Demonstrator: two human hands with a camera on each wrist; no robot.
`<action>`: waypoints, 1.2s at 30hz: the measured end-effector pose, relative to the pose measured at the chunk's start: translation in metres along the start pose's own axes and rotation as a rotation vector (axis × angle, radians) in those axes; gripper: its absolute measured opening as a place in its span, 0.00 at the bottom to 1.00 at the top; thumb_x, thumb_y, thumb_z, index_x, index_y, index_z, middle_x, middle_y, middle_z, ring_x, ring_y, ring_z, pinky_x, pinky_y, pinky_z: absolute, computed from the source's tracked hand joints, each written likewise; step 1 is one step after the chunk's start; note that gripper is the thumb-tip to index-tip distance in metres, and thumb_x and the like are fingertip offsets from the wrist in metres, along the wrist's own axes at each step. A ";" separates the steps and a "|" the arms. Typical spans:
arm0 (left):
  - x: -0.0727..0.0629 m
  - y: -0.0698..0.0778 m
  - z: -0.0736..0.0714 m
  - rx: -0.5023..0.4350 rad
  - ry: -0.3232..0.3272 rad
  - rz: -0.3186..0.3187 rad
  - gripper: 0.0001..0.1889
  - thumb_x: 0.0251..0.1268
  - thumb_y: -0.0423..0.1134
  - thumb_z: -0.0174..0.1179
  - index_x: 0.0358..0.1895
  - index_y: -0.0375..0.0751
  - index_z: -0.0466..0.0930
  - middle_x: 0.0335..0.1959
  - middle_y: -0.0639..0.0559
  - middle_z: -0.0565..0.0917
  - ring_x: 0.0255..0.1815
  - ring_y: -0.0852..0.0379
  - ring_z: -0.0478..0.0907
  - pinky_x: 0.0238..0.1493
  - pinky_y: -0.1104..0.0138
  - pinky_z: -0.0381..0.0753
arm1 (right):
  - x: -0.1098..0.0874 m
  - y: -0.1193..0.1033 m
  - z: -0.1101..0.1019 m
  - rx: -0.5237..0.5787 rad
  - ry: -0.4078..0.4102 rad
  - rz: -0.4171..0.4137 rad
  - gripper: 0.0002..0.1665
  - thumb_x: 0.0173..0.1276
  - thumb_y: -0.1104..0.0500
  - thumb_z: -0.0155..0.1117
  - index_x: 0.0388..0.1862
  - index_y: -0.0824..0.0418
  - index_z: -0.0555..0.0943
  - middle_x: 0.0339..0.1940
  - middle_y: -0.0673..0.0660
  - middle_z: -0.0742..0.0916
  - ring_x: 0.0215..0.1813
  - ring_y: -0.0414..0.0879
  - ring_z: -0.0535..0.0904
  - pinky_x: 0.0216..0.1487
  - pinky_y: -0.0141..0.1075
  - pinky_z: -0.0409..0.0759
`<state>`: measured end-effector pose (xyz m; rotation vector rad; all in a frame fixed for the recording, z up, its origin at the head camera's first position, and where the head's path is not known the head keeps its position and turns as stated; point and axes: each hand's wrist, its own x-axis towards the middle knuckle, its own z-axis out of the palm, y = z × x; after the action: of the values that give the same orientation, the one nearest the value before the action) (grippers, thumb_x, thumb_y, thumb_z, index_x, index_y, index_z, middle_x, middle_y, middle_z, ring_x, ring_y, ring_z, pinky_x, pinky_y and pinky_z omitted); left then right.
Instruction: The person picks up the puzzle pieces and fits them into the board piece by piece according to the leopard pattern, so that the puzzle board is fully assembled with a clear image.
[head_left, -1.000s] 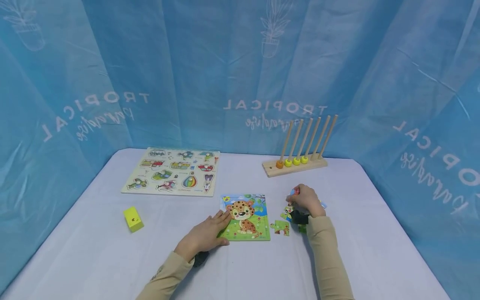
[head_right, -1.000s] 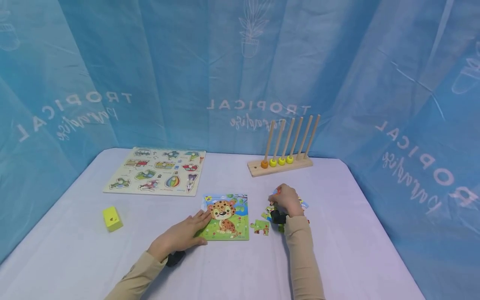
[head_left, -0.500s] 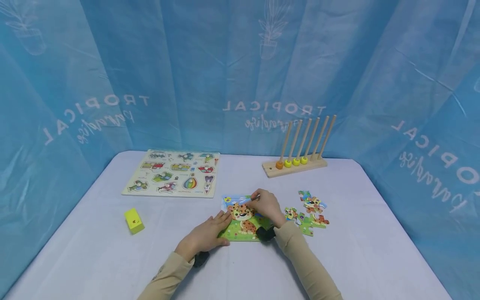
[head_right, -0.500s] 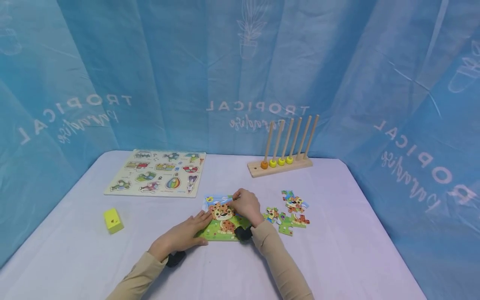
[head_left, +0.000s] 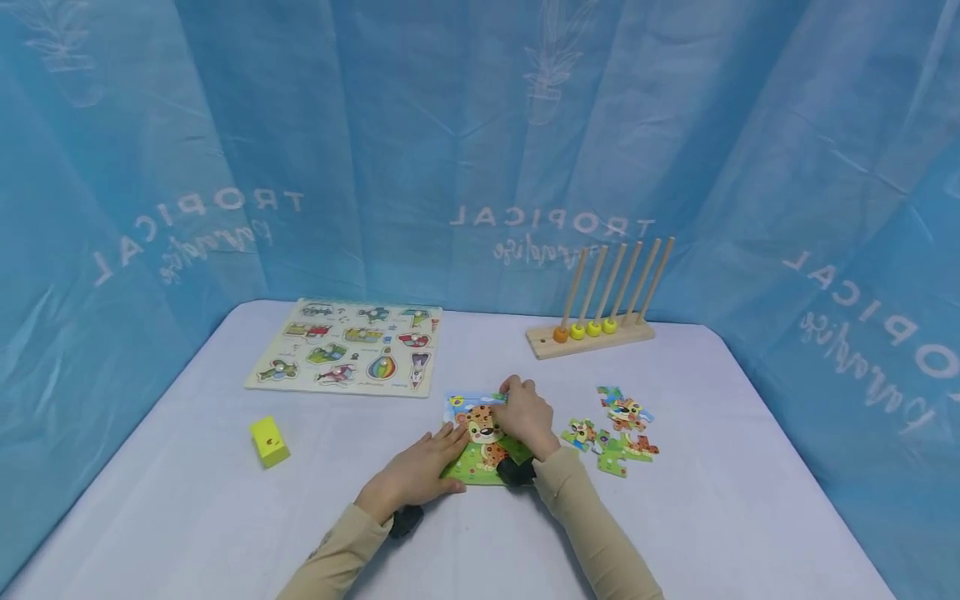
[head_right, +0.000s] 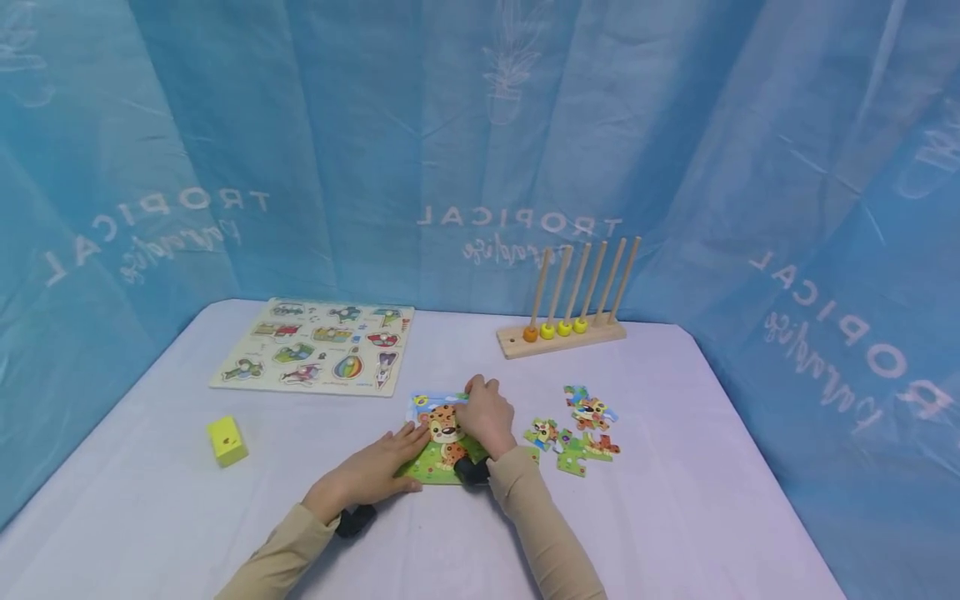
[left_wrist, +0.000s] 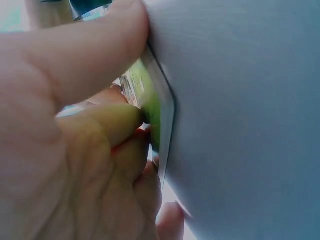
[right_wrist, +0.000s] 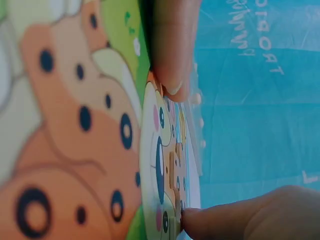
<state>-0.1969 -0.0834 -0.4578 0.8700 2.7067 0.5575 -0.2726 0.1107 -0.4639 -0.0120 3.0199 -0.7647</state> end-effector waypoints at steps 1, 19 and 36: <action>0.000 0.000 0.000 0.004 0.001 0.003 0.38 0.65 0.48 0.61 0.74 0.34 0.58 0.78 0.41 0.55 0.79 0.40 0.51 0.75 0.44 0.57 | 0.000 0.001 -0.001 0.015 -0.006 -0.006 0.18 0.66 0.48 0.63 0.49 0.56 0.76 0.43 0.61 0.78 0.32 0.51 0.75 0.33 0.46 0.77; -0.005 0.002 -0.006 -0.040 -0.031 0.000 0.39 0.62 0.45 0.64 0.73 0.34 0.59 0.77 0.40 0.57 0.78 0.38 0.51 0.76 0.42 0.55 | 0.005 0.126 -0.086 -0.014 0.102 0.317 0.32 0.64 0.57 0.63 0.65 0.68 0.71 0.61 0.77 0.73 0.61 0.73 0.69 0.58 0.63 0.73; -0.001 -0.004 0.000 -0.024 -0.039 -0.022 0.39 0.63 0.47 0.63 0.74 0.38 0.58 0.78 0.44 0.55 0.79 0.41 0.49 0.77 0.44 0.54 | 0.010 0.106 -0.080 0.391 0.176 0.105 0.17 0.69 0.57 0.62 0.54 0.63 0.80 0.34 0.61 0.84 0.25 0.47 0.73 0.22 0.33 0.67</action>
<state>-0.1983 -0.0865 -0.4595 0.8348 2.6660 0.5616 -0.2851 0.2417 -0.4437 0.2311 2.9358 -1.3933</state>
